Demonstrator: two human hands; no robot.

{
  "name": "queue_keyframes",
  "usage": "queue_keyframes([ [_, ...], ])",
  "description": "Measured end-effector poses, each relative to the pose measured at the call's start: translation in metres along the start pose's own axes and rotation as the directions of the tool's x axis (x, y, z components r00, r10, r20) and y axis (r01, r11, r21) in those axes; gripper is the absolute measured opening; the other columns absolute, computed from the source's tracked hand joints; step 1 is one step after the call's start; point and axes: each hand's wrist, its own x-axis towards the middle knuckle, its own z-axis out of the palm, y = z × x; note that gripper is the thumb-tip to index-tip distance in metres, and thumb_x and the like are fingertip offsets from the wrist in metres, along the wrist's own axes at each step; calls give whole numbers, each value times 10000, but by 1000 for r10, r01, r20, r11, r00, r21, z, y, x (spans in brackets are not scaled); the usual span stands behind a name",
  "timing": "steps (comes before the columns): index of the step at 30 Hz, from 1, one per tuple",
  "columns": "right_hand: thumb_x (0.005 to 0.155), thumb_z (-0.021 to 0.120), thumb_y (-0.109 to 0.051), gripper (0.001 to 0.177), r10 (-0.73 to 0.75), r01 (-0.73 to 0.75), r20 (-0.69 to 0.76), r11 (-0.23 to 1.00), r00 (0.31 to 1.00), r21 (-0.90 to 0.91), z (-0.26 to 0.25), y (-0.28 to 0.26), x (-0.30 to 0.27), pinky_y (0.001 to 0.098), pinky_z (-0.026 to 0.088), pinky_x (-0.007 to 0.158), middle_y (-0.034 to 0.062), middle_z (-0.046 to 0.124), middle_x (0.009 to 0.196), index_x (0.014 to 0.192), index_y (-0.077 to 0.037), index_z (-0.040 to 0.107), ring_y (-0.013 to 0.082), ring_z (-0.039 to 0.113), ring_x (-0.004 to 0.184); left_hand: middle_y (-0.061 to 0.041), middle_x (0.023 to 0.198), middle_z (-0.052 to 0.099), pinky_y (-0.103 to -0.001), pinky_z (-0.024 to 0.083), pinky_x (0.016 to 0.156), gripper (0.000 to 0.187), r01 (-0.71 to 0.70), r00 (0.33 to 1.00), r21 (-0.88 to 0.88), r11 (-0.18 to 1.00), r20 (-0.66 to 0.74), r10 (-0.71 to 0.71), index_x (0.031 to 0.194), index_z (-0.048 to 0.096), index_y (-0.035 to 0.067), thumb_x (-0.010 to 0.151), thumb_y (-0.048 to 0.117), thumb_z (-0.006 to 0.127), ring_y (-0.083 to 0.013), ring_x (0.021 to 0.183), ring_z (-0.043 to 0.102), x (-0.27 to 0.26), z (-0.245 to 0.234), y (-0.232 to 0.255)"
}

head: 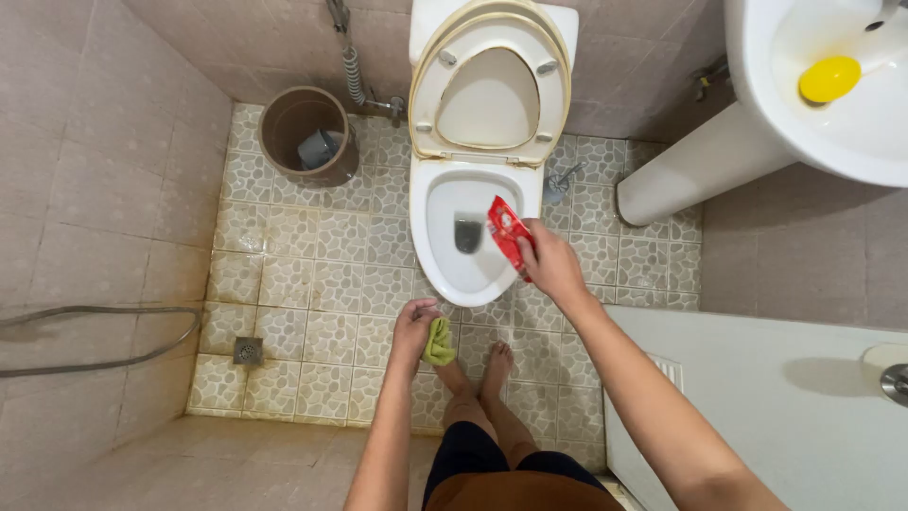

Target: Scrub the exterior and interior of a toilet using a cloth and cleaning solution.

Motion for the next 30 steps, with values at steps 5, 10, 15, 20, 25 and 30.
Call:
queue_keyframes([
  [5,988,603,-226,243,-5,7,53,999,999,-36,4,-34,38,530,541,734,224,716,880,1201,-110,624,445,688,842,-112,989,724,-300,560,763,289,30,999,48,998,-14,-30,1205,640,33,918,18,607,-178,866,688,-6,-6,27],
  [10,1013,590,-228,254,-67,67,-85,998,994,-9,1,-45,77,532,534,704,211,722,932,1233,-102,598,439,687,835,-109,998,726,-302,552,763,269,38,999,69,997,-23,-36,1191,655,49,928,35,601,-179,869,680,-3,-14,59],
  [15,997,601,-232,281,-5,-4,-159,998,987,-56,-16,-33,85,523,531,705,211,727,964,1243,-96,595,432,690,837,-87,1048,723,-296,530,783,196,-11,998,89,996,-68,17,1140,693,42,983,120,607,-154,886,653,19,-22,73],
  [20,1000,632,-195,245,104,-110,-263,994,959,-8,-24,-6,58,472,537,690,198,734,969,1219,-89,603,384,706,832,-107,1029,732,-315,545,786,205,-43,999,12,999,-9,44,1118,691,32,1010,164,577,-175,883,683,44,-12,84],
  [25,997,642,-59,186,225,-153,-343,962,912,225,-9,46,28,388,544,679,141,752,947,1178,-40,603,261,701,771,-96,1036,732,-307,538,817,309,-83,996,11,996,19,83,1106,721,11,1061,255,537,-162,901,661,56,12,98],
  [30,1049,558,9,203,398,8,-276,558,875,830,0,70,11,343,564,926,101,703,1205,1252,-6,554,174,675,1048,-91,996,721,-359,548,833,413,129,992,-122,984,21,-127,1098,700,3,1039,377,535,-199,906,674,52,54,129],
])
